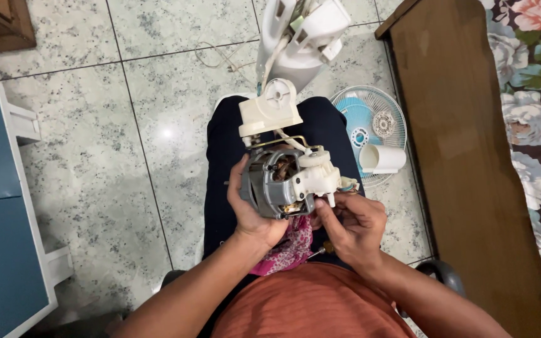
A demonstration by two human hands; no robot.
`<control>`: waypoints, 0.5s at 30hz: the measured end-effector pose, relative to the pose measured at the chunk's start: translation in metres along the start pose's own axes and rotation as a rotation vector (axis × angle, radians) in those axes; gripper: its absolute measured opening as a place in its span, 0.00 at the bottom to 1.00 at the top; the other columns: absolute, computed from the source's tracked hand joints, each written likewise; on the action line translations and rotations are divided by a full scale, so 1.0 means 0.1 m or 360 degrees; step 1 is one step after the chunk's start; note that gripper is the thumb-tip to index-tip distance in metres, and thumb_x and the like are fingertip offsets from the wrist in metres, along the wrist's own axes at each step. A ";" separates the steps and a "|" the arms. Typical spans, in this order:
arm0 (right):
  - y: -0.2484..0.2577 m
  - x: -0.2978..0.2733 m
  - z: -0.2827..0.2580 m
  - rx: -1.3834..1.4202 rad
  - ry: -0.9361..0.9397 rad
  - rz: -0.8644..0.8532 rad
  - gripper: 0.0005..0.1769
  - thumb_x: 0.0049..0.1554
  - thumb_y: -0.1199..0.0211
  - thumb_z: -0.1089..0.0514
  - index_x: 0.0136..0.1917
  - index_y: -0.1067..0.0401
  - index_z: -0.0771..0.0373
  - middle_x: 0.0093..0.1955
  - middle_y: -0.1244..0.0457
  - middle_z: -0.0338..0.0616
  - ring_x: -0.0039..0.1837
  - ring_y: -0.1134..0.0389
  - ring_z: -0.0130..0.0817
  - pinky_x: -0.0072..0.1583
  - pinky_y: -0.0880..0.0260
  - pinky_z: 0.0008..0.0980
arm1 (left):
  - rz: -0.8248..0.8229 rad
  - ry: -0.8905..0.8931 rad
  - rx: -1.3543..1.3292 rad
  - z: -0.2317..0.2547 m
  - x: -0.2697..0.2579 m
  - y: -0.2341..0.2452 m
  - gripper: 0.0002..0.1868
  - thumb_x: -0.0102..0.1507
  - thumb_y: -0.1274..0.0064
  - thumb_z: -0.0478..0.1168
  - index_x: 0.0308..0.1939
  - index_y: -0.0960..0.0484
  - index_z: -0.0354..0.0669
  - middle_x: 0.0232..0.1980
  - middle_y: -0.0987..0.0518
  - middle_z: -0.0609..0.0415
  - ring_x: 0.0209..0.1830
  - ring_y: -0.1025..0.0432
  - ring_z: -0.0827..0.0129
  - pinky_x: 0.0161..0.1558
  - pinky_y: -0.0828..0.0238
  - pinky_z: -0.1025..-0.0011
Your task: The person holds a disassembled electric fan motor and uses a screwdriver to adjust internal components while seated. They rotate the motor housing and manipulate wires and gears with both hands.
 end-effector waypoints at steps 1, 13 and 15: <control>0.00 -0.01 0.02 0.0016 0.0002 -0.0020 0.11 0.60 0.36 0.68 0.36 0.29 0.72 0.33 0.31 0.50 0.34 0.26 0.28 0.33 0.24 0.23 | -0.0006 0.0008 0.0000 0.00 0.00 0.01 0.33 0.68 0.62 0.62 0.56 0.19 0.35 0.50 0.17 0.50 0.52 0.24 0.61 0.58 0.28 0.62; -0.22 -0.01 0.05 -0.0907 -0.0310 -0.1497 0.09 0.48 0.32 0.60 0.44 0.19 0.59 0.45 0.28 0.49 0.47 0.27 0.50 0.49 0.28 0.47 | -0.0149 0.0168 -0.0073 0.12 0.05 0.07 0.31 0.69 0.60 0.62 0.55 0.18 0.39 0.50 0.17 0.50 0.51 0.23 0.60 0.55 0.25 0.61; -0.27 -0.01 0.06 -0.1010 -0.0344 -0.1534 0.09 0.50 0.32 0.57 0.45 0.19 0.57 0.45 0.29 0.48 0.48 0.27 0.48 0.50 0.28 0.47 | -0.0123 0.0171 -0.0044 0.16 0.05 0.07 0.31 0.68 0.60 0.62 0.54 0.18 0.39 0.50 0.17 0.50 0.50 0.22 0.60 0.55 0.25 0.60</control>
Point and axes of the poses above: each hand's wrist, its own x-axis towards the middle knuckle, its own y-axis out of the back of the hand, z = x × y, the point moved 1 cm from there along x, towards the middle knuckle
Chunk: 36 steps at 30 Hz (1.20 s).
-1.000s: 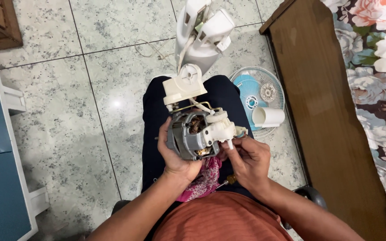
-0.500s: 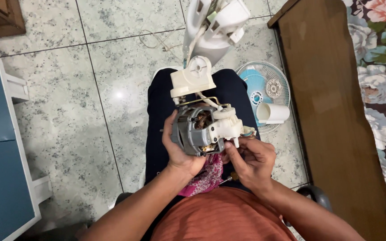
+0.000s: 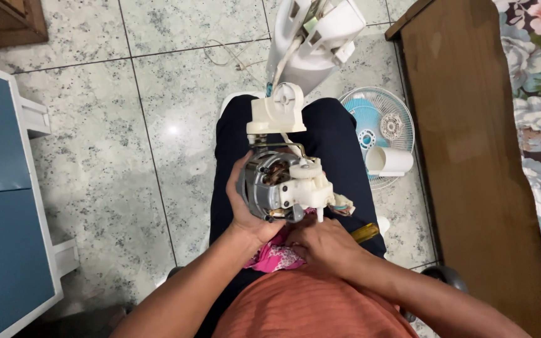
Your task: The person holds a disassembled electric fan motor and uses a screwdriver to adjust internal components while seated. They rotate the motor housing and manipulate wires and gears with both hands.
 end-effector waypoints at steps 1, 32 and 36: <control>0.00 0.02 0.00 -0.0025 -0.0052 -0.0040 0.10 0.50 0.33 0.57 0.47 0.20 0.56 0.45 0.29 0.48 0.48 0.27 0.49 0.51 0.28 0.47 | -0.0007 0.0003 0.0020 0.02 0.00 0.00 0.31 0.68 0.60 0.62 0.54 0.18 0.39 0.50 0.17 0.50 0.50 0.22 0.60 0.55 0.25 0.61; 0.97 -0.61 0.17 0.0984 0.0296 0.0914 0.07 0.50 0.27 0.68 0.44 0.18 0.68 0.42 0.27 0.48 0.45 0.23 0.33 0.46 0.20 0.28 | -0.0119 0.0108 -0.0082 0.19 0.12 0.10 0.34 0.66 0.62 0.59 0.52 0.23 0.26 0.44 0.20 0.38 0.44 0.23 0.52 0.45 0.21 0.58; 1.10 -0.37 0.09 0.0942 0.0462 0.1032 0.08 0.53 0.30 0.69 0.48 0.21 0.72 0.47 0.27 0.53 0.50 0.22 0.34 0.51 0.21 0.28 | -0.0320 0.0131 0.0050 0.20 0.16 0.16 0.35 0.67 0.63 0.59 0.52 0.23 0.25 0.44 0.20 0.38 0.43 0.22 0.53 0.46 0.21 0.59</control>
Point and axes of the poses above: each hand's wrist, its own x-axis towards the middle knuckle, its own y-axis out of the back of the hand, z = x × y, the point moved 1 cm from there along x, towards the middle knuckle
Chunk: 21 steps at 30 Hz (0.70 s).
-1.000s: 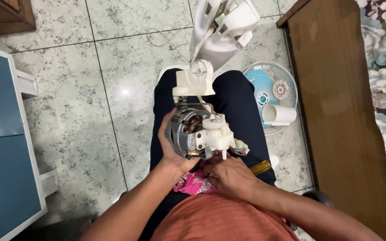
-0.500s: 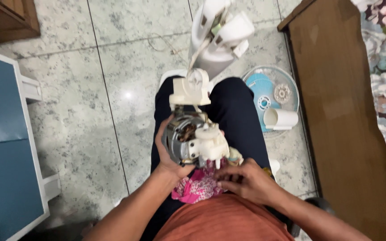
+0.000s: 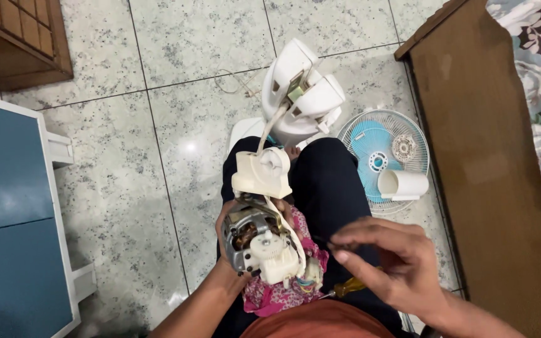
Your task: The person holds a disassembled electric fan motor and uses a screwdriver to adjust internal components while seated. They rotate the motor housing and manipulate wires and gears with both hands.
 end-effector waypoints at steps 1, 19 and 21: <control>-0.02 0.06 0.03 0.0155 -0.0064 -0.0030 0.09 0.54 0.32 0.70 0.50 0.21 0.73 0.48 0.27 0.53 0.50 0.23 0.34 0.52 0.21 0.29 | 0.0040 -0.0004 0.0014 0.01 0.00 0.02 0.35 0.67 0.64 0.59 0.53 0.23 0.25 0.44 0.20 0.38 0.43 0.22 0.53 0.46 0.21 0.59; -0.22 0.22 0.59 0.0408 -0.0458 -0.0016 0.09 0.55 0.35 0.74 0.50 0.20 0.75 0.48 0.27 0.54 0.48 0.25 0.33 0.50 0.22 0.28 | 0.0253 -0.0152 0.0269 0.04 -0.06 0.15 0.32 0.69 0.64 0.55 0.58 0.24 0.26 0.50 0.18 0.40 0.46 0.21 0.60 0.52 0.23 0.64; -0.22 0.22 0.59 0.0238 -0.0393 -0.0015 0.09 0.54 0.34 0.74 0.49 0.19 0.73 0.47 0.26 0.53 0.47 0.25 0.31 0.49 0.22 0.27 | 0.0185 -0.0188 0.0303 0.05 -0.06 0.15 0.32 0.69 0.64 0.54 0.59 0.24 0.26 0.51 0.18 0.40 0.46 0.21 0.60 0.51 0.23 0.65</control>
Point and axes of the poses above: each hand's wrist, its own x-axis towards the middle knuckle, its own y-axis out of the back of the hand, z = x × y, the point moved 1 cm from there along x, towards the middle knuckle
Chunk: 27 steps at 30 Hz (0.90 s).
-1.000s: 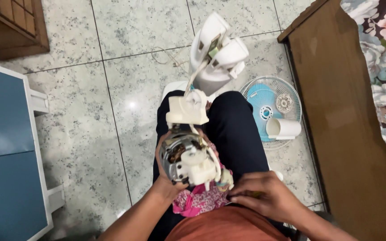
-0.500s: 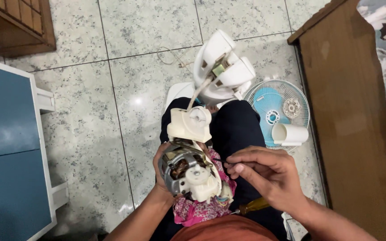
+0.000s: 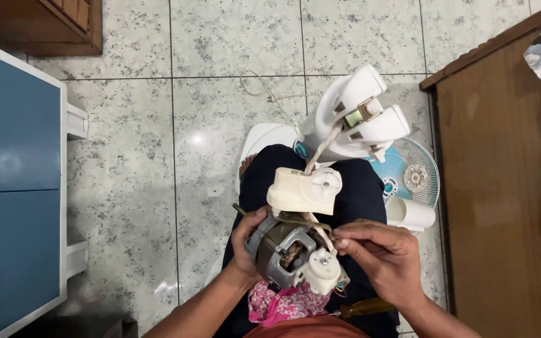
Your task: The person holds a disassembled electric fan motor and uses a screwdriver to adjust internal components while seated. They rotate the motor housing and manipulate wires and gears with both hands.
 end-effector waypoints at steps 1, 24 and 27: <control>-0.01 -0.01 0.00 0.0048 -0.0028 0.0030 0.09 0.54 0.34 0.74 0.49 0.19 0.73 0.46 0.27 0.53 0.46 0.25 0.32 0.49 0.21 0.28 | -0.0013 -0.0012 -0.0016 -0.01 0.00 0.00 0.31 0.69 0.64 0.54 0.59 0.25 0.27 0.52 0.18 0.40 0.47 0.21 0.60 0.51 0.23 0.65; 0.14 0.15 0.29 0.0551 -0.0471 -0.0207 0.04 0.51 0.31 0.74 0.43 0.21 0.75 0.42 0.30 0.51 0.42 0.30 0.31 0.45 0.27 0.30 | -0.0101 -0.0116 0.0393 0.03 0.01 0.11 0.35 0.67 0.56 0.54 0.65 0.29 0.24 0.55 0.20 0.40 0.52 0.23 0.62 0.56 0.25 0.68; 0.14 0.15 0.32 0.0650 -0.0465 -0.0235 0.04 0.52 0.32 0.75 0.43 0.22 0.74 0.42 0.31 0.49 0.43 0.30 0.31 0.47 0.27 0.30 | -0.0127 -0.0115 0.0404 0.02 0.00 0.12 0.34 0.68 0.57 0.54 0.66 0.29 0.24 0.55 0.20 0.40 0.51 0.23 0.63 0.55 0.25 0.69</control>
Point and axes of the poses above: each hand's wrist, its own x-axis towards the middle knuckle, its own y-axis out of the back of the hand, z = x × y, the point moved 1 cm from there along x, towards the middle knuckle
